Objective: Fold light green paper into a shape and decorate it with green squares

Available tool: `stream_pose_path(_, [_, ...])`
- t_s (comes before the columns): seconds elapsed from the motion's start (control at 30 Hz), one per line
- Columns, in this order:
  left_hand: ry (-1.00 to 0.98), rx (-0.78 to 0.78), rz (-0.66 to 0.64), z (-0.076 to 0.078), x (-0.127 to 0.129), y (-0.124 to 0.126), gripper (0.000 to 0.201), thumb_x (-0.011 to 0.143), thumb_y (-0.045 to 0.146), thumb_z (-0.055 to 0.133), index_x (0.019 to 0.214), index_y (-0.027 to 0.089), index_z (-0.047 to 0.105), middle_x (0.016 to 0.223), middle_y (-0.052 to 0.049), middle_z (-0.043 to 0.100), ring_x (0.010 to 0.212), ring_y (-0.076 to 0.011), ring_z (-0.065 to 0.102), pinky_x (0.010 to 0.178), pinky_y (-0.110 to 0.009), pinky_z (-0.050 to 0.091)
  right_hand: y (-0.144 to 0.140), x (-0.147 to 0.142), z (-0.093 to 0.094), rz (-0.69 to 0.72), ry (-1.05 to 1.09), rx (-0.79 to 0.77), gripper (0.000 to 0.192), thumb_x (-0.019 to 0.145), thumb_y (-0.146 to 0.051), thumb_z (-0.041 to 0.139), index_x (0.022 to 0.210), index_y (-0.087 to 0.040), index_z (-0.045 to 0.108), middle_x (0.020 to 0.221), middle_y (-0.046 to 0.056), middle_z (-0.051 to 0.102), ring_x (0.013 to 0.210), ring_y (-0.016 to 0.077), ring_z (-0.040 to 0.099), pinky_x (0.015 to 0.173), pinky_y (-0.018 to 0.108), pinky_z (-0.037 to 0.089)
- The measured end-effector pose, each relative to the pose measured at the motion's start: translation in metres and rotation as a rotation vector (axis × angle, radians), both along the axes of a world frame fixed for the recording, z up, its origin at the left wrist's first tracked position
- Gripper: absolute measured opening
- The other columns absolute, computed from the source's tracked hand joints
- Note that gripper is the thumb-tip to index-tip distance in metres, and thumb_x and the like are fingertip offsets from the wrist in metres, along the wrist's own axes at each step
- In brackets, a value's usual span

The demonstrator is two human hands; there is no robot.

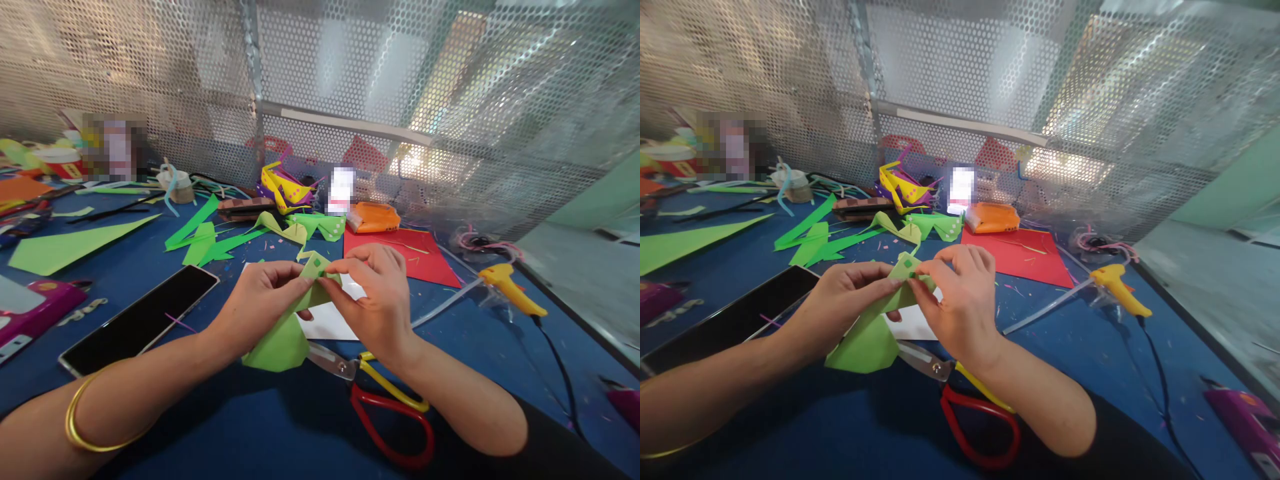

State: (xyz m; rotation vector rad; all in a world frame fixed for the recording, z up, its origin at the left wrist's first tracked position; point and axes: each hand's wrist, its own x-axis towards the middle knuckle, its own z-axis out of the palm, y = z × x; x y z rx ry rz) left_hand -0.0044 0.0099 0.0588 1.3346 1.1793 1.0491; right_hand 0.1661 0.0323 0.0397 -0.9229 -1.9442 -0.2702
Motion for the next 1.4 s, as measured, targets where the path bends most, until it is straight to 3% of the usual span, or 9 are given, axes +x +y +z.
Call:
stream_pose_path(0.47, [0.057,-0.014,0.005,-0.001,0.0,0.0,0.019,0.079,0.035,0.064,0.07,0.02,0.07,0.056,0.002,0.067,0.049,-0.0117,0.061,0.046,-0.019,0.043,-0.002,-0.001,0.0,-0.016,-0.043,-0.031,0.007,0.086,-0.024,0.061,0.085,-0.023,0.068,0.081,0.004,0.062,0.08,0.0209,0.057,0.082,0.04,0.039])
stream_pose_path(1.13, [0.015,-0.035,0.005,-0.001,-0.001,0.002,0.017,0.079,0.033,0.066,0.07,0.019,0.069,0.057,0.002,0.067,0.048,-0.0105,0.061,0.048,-0.019,0.045,-0.003,0.003,0.004,0.008,-0.028,-0.051,0.012,0.092,-0.026,0.056,0.091,-0.022,0.068,0.084,0.005,0.064,0.081,0.0203,0.058,0.084,0.04,0.039])
stream_pose_path(1.3, [-0.003,-0.065,0.032,0.0,-0.003,0.002,0.017,0.08,0.034,0.065,0.076,0.018,0.07,0.056,0.001,0.068,0.043,-0.0107,0.059,0.042,-0.019,0.042,0.001,0.011,0.015,-0.005,0.117,-0.198,0.015,0.092,-0.031,0.055,0.103,-0.021,0.059,0.086,0.004,0.068,0.085,0.0208,0.062,0.085,0.04,0.04])
stream_pose_path(1.4, [-0.001,-0.07,0.051,0.001,-0.004,0.002,0.017,0.08,0.034,0.065,0.077,0.018,0.07,0.055,0.0,0.068,0.043,-0.0116,0.059,0.043,-0.02,0.043,0.007,0.014,0.02,0.014,0.236,-0.5,0.031,0.086,-0.041,0.062,0.108,-0.021,0.054,0.085,0.004,0.07,0.083,0.0224,0.063,0.076,0.038,0.044])
